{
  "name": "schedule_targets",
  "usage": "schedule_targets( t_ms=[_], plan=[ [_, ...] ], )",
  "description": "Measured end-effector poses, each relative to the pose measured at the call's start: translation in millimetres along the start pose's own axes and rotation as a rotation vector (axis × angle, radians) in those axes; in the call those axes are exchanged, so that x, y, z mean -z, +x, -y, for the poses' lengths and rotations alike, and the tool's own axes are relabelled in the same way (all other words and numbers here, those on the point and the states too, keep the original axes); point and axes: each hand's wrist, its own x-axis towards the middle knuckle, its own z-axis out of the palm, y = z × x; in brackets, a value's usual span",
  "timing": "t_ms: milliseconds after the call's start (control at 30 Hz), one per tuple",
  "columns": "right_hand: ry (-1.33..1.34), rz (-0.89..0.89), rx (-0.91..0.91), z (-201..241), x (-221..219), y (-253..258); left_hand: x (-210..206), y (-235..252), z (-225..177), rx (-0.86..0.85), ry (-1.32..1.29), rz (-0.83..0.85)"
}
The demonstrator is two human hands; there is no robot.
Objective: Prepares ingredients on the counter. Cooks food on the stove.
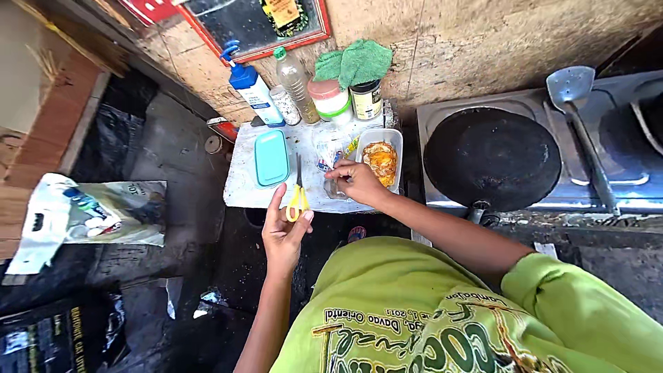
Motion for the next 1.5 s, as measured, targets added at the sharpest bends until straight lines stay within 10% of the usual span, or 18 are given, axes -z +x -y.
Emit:
schedule_targets(
  t_ms=[600, 867, 1000, 1200, 1500],
  plan=[
    [0.405, 0.000, -0.310, 40.3, -3.1, -7.7, 22.0, 18.7, 53.9, 0.533, -0.653, 0.303],
    [0.159, 0.275, -0.044, 22.6, 0.4, 6.7, 28.0, 16.8, 40.7, 0.655, -0.440, 0.280],
    [0.078, 0.240, 0.056, 4.6, 2.1, 16.7, 53.2, 20.3, 30.5, 0.574, 0.096, 0.227],
    [0.028, 0.207, 0.112, -21.2, 6.7, 31.2, 75.4, 54.4, 19.2, 0.577, 0.906, 0.495],
    [0.011, 0.355, 0.175, -18.3, 9.1, 39.0, 61.5, 105.2, 13.9, 0.599, 1.006, 0.897]
  ],
)
